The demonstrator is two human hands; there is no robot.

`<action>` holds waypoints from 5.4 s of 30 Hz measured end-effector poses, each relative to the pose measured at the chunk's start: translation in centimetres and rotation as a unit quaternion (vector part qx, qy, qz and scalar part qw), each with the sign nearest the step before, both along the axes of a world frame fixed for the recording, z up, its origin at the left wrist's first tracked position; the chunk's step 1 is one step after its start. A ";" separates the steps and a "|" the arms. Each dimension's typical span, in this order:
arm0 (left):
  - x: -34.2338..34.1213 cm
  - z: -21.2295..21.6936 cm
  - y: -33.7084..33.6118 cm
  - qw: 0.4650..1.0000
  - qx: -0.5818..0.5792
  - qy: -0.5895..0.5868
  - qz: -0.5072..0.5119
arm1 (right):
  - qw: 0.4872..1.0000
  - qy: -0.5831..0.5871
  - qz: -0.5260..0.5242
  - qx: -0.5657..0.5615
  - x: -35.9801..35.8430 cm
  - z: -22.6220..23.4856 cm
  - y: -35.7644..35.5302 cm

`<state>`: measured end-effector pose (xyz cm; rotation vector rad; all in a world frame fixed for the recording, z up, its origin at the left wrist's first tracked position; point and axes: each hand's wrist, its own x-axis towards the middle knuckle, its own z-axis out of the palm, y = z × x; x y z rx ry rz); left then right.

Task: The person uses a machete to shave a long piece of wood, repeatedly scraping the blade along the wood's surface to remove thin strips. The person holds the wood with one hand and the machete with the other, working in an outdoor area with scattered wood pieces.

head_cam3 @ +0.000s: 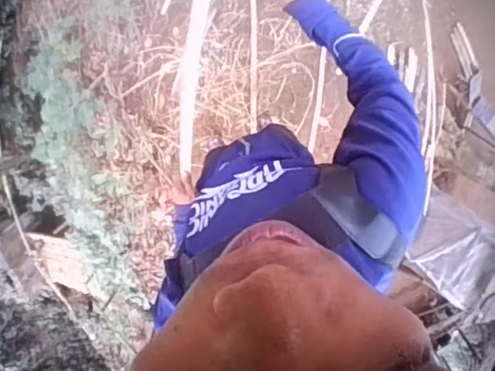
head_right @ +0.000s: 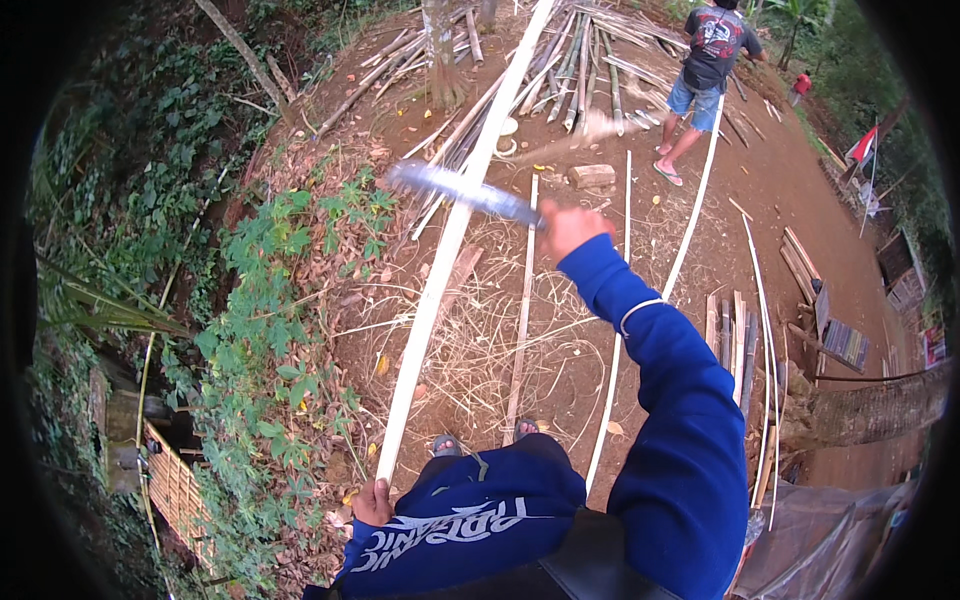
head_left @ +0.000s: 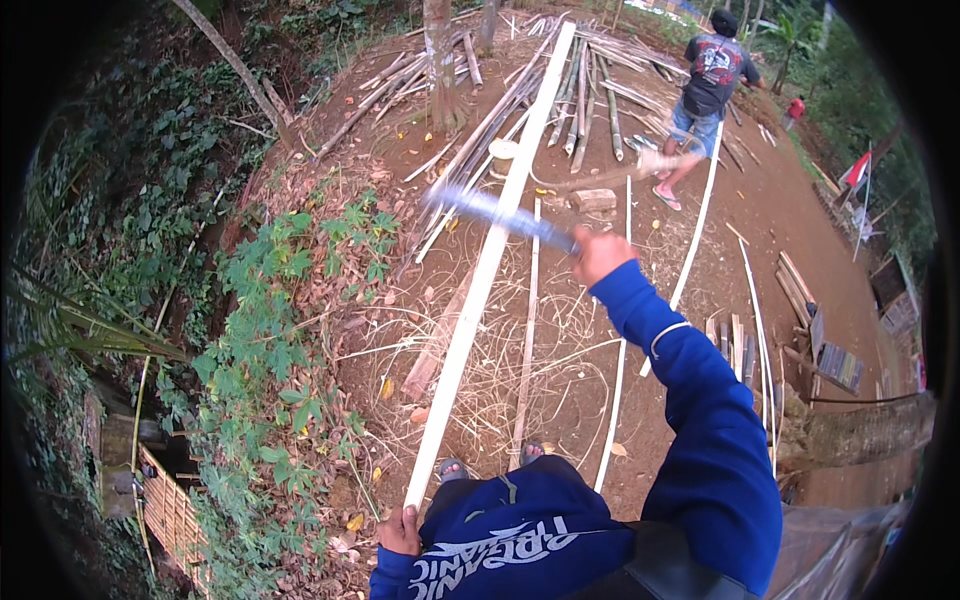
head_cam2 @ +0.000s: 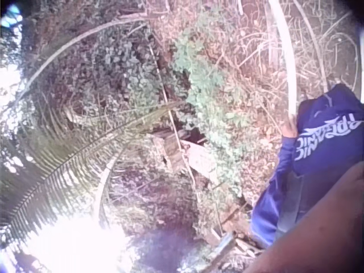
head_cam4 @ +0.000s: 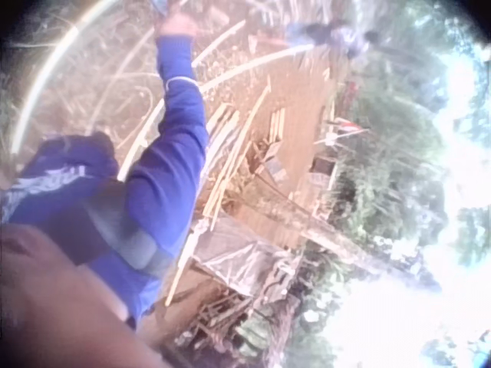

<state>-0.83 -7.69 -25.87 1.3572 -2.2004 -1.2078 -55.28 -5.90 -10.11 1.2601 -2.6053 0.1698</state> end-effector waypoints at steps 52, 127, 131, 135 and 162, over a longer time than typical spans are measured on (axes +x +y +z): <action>-4.0 6.7 0.8 0.968 -0.224 -0.035 -0.102 | 0.971 0.021 0.216 -0.100 12.5 -0.1 0.7; -13.0 7.6 -9.0 0.801 0.405 0.328 -0.294 | 0.968 0.003 0.123 -0.219 16.1 2.1 2.7; -13.9 7.4 -6.8 0.868 0.366 0.268 -0.204 | 0.964 0.044 0.224 -0.135 20.1 -0.7 3.1; -14.2 6.0 -6.4 0.923 0.174 0.260 -0.226 | 0.936 0.044 0.323 -0.135 20.9 -1.1 2.7; -12.9 8.7 -0.4 0.952 0.199 0.177 -0.153 | 0.966 0.131 0.189 -0.120 8.6 3.8 2.9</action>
